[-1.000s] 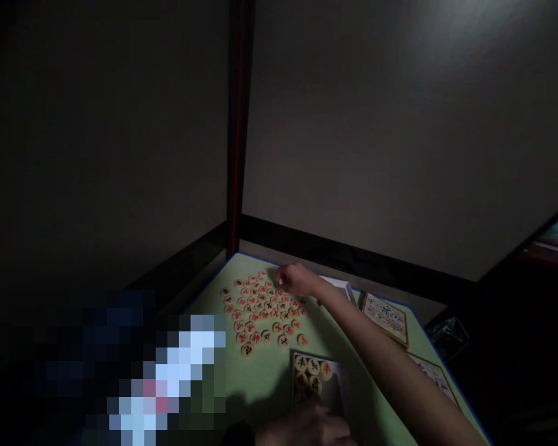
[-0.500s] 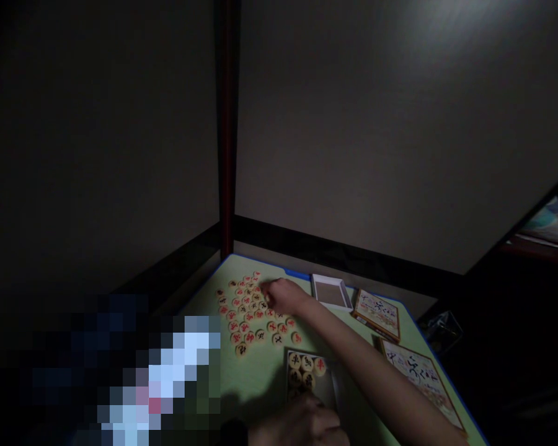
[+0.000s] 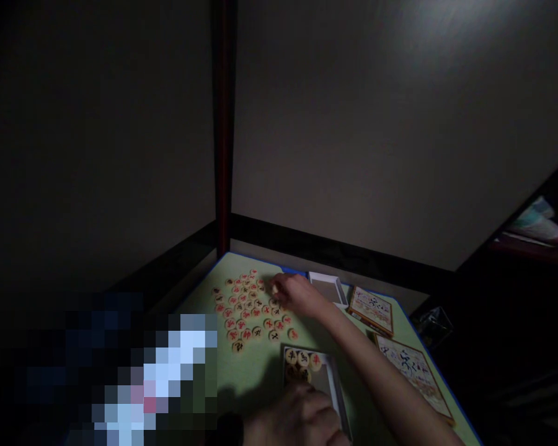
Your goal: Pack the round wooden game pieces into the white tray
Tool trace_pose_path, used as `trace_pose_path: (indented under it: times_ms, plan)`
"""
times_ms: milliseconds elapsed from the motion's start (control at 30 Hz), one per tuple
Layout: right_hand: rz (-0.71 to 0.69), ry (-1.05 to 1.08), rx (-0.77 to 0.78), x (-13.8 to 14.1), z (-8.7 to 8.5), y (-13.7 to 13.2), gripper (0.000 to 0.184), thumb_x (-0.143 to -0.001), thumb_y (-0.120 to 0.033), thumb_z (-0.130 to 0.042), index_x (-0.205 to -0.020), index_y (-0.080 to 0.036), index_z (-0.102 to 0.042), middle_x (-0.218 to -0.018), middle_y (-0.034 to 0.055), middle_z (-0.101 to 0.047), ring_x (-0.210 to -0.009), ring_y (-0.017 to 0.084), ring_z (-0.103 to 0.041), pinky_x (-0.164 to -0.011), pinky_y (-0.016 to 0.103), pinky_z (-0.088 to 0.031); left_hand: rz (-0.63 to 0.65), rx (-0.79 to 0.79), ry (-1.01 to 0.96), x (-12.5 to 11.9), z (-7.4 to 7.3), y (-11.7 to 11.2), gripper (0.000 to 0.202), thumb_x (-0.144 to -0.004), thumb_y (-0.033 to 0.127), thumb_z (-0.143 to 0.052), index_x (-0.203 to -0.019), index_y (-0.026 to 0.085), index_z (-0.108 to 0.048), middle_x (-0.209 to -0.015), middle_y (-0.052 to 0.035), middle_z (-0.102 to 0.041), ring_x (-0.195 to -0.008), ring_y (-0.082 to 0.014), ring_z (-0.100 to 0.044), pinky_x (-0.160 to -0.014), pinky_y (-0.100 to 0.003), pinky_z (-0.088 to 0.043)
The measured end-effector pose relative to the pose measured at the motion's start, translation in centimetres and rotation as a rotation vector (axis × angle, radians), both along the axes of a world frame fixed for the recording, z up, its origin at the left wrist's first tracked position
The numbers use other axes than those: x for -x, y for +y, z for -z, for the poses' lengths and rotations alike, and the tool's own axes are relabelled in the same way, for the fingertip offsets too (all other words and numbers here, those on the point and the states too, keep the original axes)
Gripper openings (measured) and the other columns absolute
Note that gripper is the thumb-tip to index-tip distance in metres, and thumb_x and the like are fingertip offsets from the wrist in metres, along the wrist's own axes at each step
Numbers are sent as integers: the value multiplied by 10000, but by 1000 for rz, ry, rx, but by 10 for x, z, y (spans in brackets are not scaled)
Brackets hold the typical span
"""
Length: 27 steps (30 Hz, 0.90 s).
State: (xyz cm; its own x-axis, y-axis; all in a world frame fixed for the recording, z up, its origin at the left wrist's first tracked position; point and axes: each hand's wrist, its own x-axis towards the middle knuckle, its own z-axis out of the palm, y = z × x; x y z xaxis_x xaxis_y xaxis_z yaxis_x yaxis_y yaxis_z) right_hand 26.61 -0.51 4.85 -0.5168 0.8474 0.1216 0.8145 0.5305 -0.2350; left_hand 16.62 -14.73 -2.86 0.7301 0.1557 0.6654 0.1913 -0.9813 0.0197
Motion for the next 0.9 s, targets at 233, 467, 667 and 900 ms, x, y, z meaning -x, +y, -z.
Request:
trace_pose_path:
  times_ms: [233,467,667,900]
  plan:
    - [278,905,252,-72,17,-85,353,-674,-387,-783,-935,-179,-669,-845,49,-707,-768,185,-666,-721,311,-532,-355,145,-271,3,-13,18,143,-877,235,-507,-931,159,-615,-900,-97,-655,-871,-236,-631,-742,-363,-542]
    - [392,1428,513,-59,44,-128,410,-552,-318,-892,-876,-153,-704,-763,32,-719,-694,143,-660,-674,257,-536,-195,463,-196,11,-17,42,359,-901,162,-540,-1251,240,-545,-1233,-77,-590,-1092,-204,-592,-965,-365,-506]
    - [415,1579,574,-54,50,-131,413,-512,-290,-910,-841,-147,-707,-749,31,-720,-675,155,-679,-691,297,-563,-38,739,-367,9,-11,51,302,-830,97,-588,-1079,239,-684,-1095,-56,-677,-1004,-200,-618,-933,-350,-511]
    - [366,1349,255,-62,58,-126,442,-542,-400,-879,-872,-174,-689,-725,24,-697,-634,170,-648,-612,304,-546,168,1496,-607,7,-16,65,348,-647,267,-828,-920,141,-653,-917,-75,-706,-870,-198,-660,-771,-294,-535]
